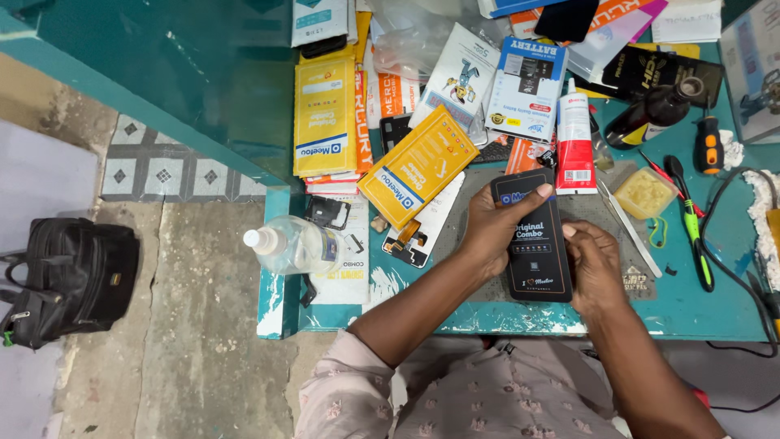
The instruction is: The person disassembles a smartphone on a repair workbench, prying open the back cover and removing the old battery. They fit a new replacement battery into the phone body, reassemble it, then power the phone on and tap the screen to test it.
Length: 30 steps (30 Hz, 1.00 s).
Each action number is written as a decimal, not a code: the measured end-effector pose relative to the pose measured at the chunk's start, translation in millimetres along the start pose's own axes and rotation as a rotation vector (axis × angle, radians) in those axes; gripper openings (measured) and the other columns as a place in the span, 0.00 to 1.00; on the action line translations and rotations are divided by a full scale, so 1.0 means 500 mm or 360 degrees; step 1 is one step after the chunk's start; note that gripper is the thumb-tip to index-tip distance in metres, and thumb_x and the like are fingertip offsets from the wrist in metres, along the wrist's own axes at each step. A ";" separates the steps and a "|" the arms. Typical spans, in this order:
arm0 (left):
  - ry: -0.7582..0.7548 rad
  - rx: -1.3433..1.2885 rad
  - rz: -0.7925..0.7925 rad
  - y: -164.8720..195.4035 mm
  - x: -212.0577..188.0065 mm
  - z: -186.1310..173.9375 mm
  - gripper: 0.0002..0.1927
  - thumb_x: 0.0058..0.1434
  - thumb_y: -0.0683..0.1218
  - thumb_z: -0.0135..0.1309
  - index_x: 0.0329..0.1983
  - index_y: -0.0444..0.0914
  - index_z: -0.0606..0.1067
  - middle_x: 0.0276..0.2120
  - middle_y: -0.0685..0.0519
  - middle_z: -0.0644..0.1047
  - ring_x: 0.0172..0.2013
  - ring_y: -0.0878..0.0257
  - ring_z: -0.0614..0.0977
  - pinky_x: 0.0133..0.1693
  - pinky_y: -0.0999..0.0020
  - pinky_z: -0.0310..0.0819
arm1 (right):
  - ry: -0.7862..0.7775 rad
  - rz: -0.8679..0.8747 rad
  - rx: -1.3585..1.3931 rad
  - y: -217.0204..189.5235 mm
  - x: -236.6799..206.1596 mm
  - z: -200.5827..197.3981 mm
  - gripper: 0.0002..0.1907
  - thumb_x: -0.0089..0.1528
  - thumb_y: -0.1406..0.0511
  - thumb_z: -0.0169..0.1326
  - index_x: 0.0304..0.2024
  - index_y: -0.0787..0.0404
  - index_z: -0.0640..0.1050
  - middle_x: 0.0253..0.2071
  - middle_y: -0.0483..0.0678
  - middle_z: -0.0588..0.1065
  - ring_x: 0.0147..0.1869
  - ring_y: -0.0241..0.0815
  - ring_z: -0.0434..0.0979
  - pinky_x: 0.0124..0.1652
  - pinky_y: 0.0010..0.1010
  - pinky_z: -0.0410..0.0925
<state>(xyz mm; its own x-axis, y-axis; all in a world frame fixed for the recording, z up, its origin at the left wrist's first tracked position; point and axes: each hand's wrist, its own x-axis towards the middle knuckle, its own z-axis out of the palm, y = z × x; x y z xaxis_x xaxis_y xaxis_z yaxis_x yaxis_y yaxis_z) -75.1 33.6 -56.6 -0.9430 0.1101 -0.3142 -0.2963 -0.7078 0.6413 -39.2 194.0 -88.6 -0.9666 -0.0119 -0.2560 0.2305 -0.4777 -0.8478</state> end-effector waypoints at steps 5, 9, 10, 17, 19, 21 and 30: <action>0.0032 0.0016 -0.0028 0.005 -0.002 0.001 0.13 0.59 0.41 0.67 0.42 0.37 0.75 0.34 0.52 0.81 0.30 0.67 0.83 0.31 0.70 0.82 | 0.0020 0.0002 0.0007 0.003 -0.001 -0.001 0.06 0.67 0.70 0.54 0.43 0.67 0.79 0.37 0.49 0.80 0.35 0.35 0.79 0.37 0.25 0.74; 0.0042 0.0037 -0.0043 0.010 -0.007 0.001 0.13 0.59 0.41 0.67 0.42 0.36 0.75 0.33 0.52 0.81 0.29 0.66 0.83 0.30 0.70 0.82 | 0.0032 0.0003 0.0008 0.005 -0.003 -0.003 0.05 0.67 0.70 0.54 0.43 0.66 0.79 0.39 0.49 0.80 0.37 0.36 0.81 0.40 0.25 0.75; 0.0040 0.0036 -0.0041 0.011 -0.008 0.001 0.13 0.59 0.41 0.67 0.42 0.36 0.75 0.33 0.52 0.81 0.29 0.66 0.83 0.30 0.70 0.82 | 0.0034 0.0008 0.0014 0.006 -0.003 -0.003 0.05 0.67 0.70 0.54 0.43 0.66 0.78 0.39 0.49 0.81 0.38 0.36 0.81 0.40 0.26 0.75; 0.0055 0.0044 -0.0013 0.016 -0.012 0.006 0.13 0.58 0.41 0.67 0.43 0.36 0.75 0.33 0.53 0.81 0.30 0.67 0.83 0.30 0.70 0.82 | 0.0005 0.0023 0.0026 0.006 -0.007 -0.001 0.07 0.67 0.70 0.53 0.43 0.68 0.79 0.38 0.50 0.81 0.37 0.37 0.81 0.39 0.28 0.75; 0.0065 0.0059 -0.0005 0.015 -0.015 0.007 0.13 0.58 0.41 0.67 0.43 0.36 0.75 0.33 0.53 0.81 0.30 0.67 0.83 0.31 0.70 0.82 | -0.0005 0.0029 0.0029 0.007 -0.010 -0.002 0.06 0.67 0.70 0.53 0.43 0.68 0.79 0.39 0.50 0.80 0.37 0.37 0.81 0.40 0.28 0.76; 0.0066 0.0068 -0.0016 0.017 -0.015 0.005 0.13 0.58 0.41 0.67 0.43 0.35 0.75 0.33 0.52 0.81 0.30 0.66 0.83 0.31 0.70 0.82 | -0.0023 0.0031 0.0057 0.008 -0.011 -0.002 0.06 0.67 0.70 0.53 0.43 0.67 0.79 0.39 0.50 0.80 0.38 0.37 0.81 0.40 0.28 0.76; 0.0012 0.0062 -0.0003 0.026 -0.024 0.006 0.12 0.59 0.41 0.67 0.42 0.35 0.77 0.34 0.51 0.82 0.32 0.67 0.84 0.33 0.71 0.82 | -0.0017 0.0011 0.0094 0.009 -0.018 -0.001 0.04 0.68 0.72 0.54 0.42 0.67 0.79 0.40 0.50 0.80 0.39 0.36 0.81 0.42 0.28 0.76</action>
<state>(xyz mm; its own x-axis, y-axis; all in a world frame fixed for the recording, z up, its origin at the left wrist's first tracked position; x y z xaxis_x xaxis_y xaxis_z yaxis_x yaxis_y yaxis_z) -68.0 25.1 -42.3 -0.9413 0.1062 -0.3203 -0.3038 -0.6799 0.6674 -29.1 192.2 -90.4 -0.9661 -0.0244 -0.2568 0.2305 -0.5287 -0.8169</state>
